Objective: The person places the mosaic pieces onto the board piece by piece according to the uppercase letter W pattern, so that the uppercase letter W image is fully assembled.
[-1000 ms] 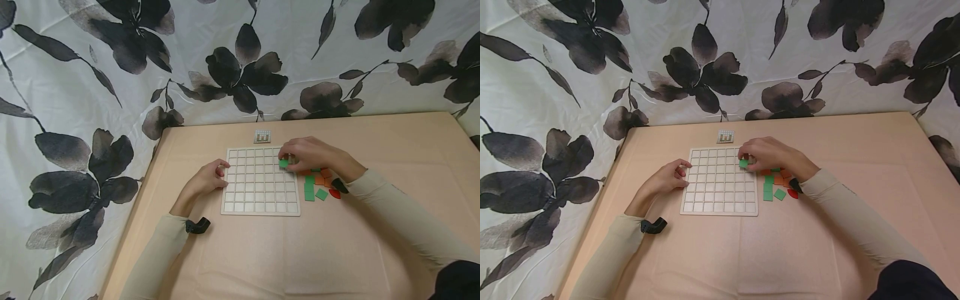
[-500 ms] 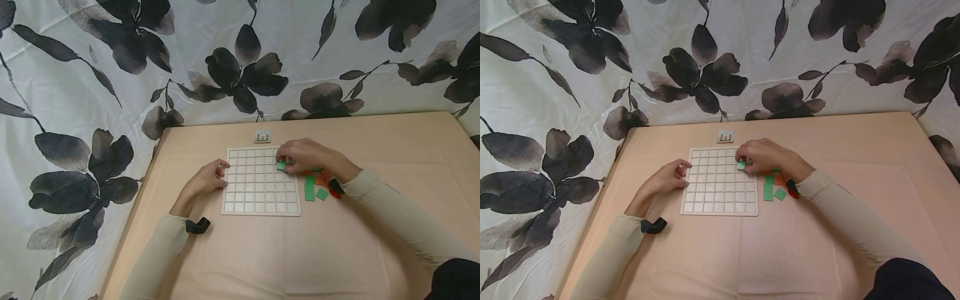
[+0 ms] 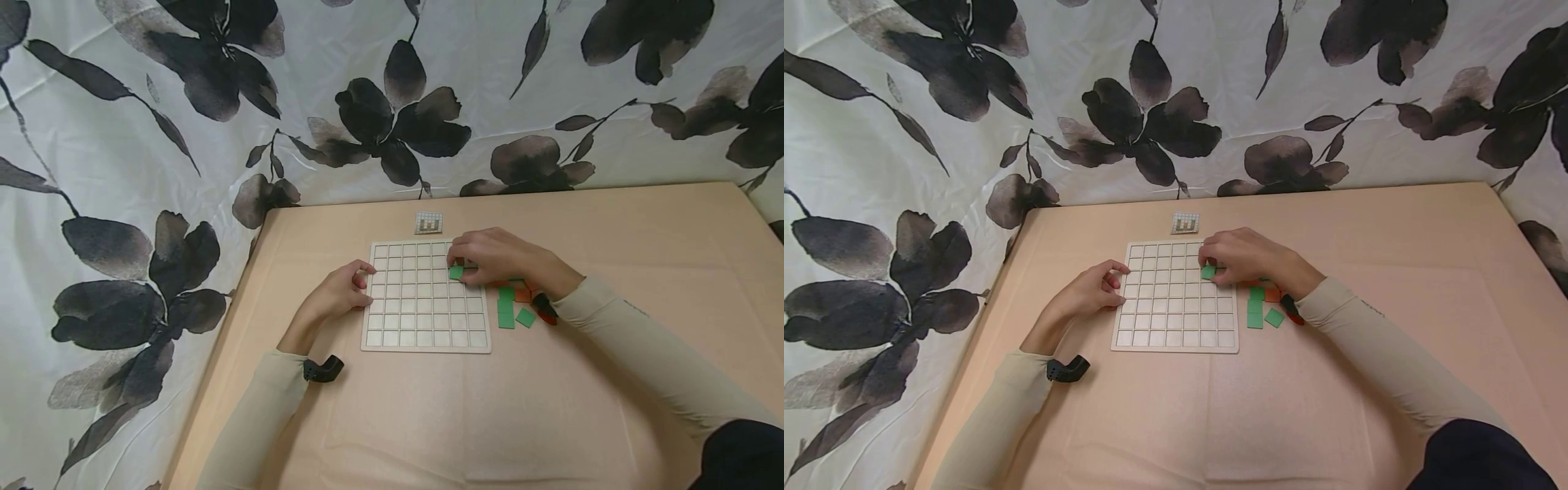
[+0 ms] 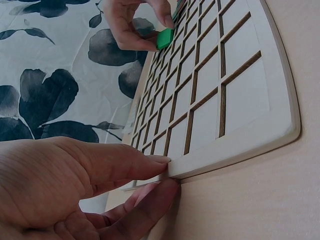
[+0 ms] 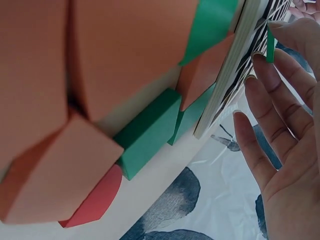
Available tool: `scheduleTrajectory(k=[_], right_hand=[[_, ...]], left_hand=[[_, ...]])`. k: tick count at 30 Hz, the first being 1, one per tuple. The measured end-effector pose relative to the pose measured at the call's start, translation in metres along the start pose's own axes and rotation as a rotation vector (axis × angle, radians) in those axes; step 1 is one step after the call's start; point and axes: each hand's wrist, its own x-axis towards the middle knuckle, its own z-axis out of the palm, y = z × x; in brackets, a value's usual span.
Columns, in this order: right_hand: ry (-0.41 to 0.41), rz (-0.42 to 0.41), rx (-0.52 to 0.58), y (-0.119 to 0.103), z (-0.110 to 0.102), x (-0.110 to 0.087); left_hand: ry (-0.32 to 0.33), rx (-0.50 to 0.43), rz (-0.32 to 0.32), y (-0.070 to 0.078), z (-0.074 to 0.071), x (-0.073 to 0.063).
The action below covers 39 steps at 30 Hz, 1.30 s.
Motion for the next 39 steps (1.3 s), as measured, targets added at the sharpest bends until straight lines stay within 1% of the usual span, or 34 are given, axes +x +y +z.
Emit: scheduleTrajectory(k=[6,15,28,33,39], right_hand=[[0.007,-0.016,-0.004,-0.001,0.001,0.000],[-0.003,-0.029,0.002,-0.001,0.002,0.000],[-0.013,-0.007,0.010,0.000,0.001,-0.003],[-0.022,0.027,0.031,0.004,-0.001,-0.008],[-0.036,0.076,0.051,0.008,-0.005,-0.018]], left_hand=[[-0.001,0.000,0.005,0.000,0.000,-0.001],[-0.005,-0.011,0.005,-0.002,0.001,0.000],[-0.007,-0.013,0.002,-0.001,0.001,-0.001],[-0.009,-0.012,-0.009,0.000,0.001,0.000],[-0.009,-0.012,-0.008,0.001,0.001,-0.001]])
